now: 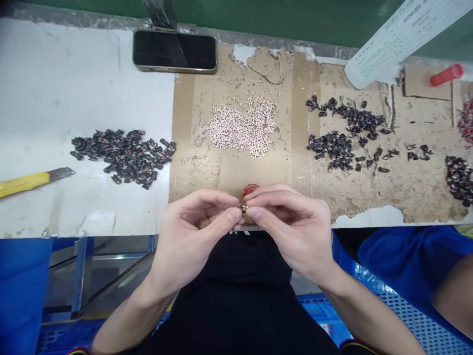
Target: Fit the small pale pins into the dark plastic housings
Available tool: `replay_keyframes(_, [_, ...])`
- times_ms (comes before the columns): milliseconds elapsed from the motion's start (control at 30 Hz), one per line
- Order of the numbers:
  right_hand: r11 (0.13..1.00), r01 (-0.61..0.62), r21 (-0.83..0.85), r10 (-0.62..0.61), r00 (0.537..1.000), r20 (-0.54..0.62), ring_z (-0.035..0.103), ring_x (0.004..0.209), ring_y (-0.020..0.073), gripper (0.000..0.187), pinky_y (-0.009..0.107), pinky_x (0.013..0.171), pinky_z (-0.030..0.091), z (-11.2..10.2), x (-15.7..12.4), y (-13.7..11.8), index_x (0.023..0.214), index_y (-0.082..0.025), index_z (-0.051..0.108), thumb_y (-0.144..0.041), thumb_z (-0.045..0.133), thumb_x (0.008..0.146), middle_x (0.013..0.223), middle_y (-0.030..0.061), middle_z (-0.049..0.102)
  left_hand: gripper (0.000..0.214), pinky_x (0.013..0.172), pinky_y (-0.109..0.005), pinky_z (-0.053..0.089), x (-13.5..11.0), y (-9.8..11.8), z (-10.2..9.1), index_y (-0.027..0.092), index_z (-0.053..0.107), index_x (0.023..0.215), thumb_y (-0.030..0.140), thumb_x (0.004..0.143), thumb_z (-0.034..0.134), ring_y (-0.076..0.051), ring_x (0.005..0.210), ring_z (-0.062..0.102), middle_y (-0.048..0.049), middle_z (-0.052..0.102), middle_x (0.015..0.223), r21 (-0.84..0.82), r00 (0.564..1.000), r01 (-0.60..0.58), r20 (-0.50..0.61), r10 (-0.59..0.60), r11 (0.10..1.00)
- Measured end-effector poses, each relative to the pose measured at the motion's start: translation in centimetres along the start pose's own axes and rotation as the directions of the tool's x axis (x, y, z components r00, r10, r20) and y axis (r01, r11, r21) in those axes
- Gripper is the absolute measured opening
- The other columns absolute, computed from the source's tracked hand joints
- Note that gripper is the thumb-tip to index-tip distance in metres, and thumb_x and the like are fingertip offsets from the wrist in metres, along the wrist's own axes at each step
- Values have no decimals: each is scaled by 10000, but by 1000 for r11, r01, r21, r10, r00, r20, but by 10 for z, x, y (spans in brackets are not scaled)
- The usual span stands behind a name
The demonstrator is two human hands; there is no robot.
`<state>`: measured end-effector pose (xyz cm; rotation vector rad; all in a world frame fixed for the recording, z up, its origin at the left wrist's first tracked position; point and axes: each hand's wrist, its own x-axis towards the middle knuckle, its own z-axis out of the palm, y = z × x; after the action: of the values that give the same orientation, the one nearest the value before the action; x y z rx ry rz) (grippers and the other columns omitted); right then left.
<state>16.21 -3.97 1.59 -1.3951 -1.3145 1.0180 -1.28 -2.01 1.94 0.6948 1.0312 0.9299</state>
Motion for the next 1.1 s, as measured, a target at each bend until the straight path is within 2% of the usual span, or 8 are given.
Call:
replay_keyframes(400, [948,311,-65,-312,950,-5,806,821,194,345,296,659,703,-3,4,1,1014,-307,846,-20,800,828,970,23,833,326,711,-183,614,0,10,3,160,653,780,271,746,957,-103,701,758,-3,775,732,-303,987,141,118,-109,943])
replay_keyframes(600, [914,384,-134,-392,919,-34,814,813,184,407,268,691,702,4,-3,-3,1124,-323,816,-44,795,829,998,-9,839,487,686,-236,604,-6,8,6,152,619,820,397,654,1005,-127,657,737,-25,750,706,-244,988,102,139,-69,964])
replay_keyframes(700, [833,515,-202,-515,855,55,813,819,204,322,313,736,699,-4,6,8,1077,-322,812,-85,772,862,989,-15,835,509,735,-313,640,-2,9,-2,160,671,1047,495,757,922,-199,774,789,-68,794,820,34,986,-39,161,33,999])
replay_keyframes(767, [723,588,-362,-593,798,111,812,816,229,245,341,726,684,-23,24,22,1060,-329,799,-156,765,889,972,-15,831,523,858,-365,651,7,18,-21,193,663,1283,521,896,791,-235,974,804,-117,824,1057,457,973,-231,100,209,859])
replay_keyframes(800, [620,603,-502,-653,751,95,811,806,235,246,345,699,673,-37,37,30,1102,-344,785,-197,755,906,985,-18,833,503,960,-370,629,13,25,-35,237,656,1345,536,946,722,-229,1103,778,-103,808,1189,724,928,-266,15,372,636])
replay_keyframes(833, [560,607,-564,-695,715,79,804,762,246,269,354,636,647,-53,50,37,1099,-352,789,-189,771,885,949,-9,834,490,1134,-451,536,20,33,-52,234,647,1381,500,973,694,-276,1326,674,-139,733,1375,810,885,-223,-65,462,542])
replay_keyframes(967, [386,601,-699,-789,608,87,700,567,272,177,409,460,491,-113,90,59,912,-378,800,-234,834,815,728,20,787,481,1309,-671,129,52,59,-121,198,613,1468,364,1017,599,-404,1651,184,-188,396,1707,936,782,-31,-196,592,351])
replay_keyframes(1100, [282,618,-733,-801,573,175,665,561,277,101,418,454,471,-131,102,67,870,-393,772,-296,790,850,714,11,769,431,1310,-633,147,69,46,-143,219,662,1430,364,1038,559,-378,1614,314,-165,450,1681,979,819,12,-127,560,204])
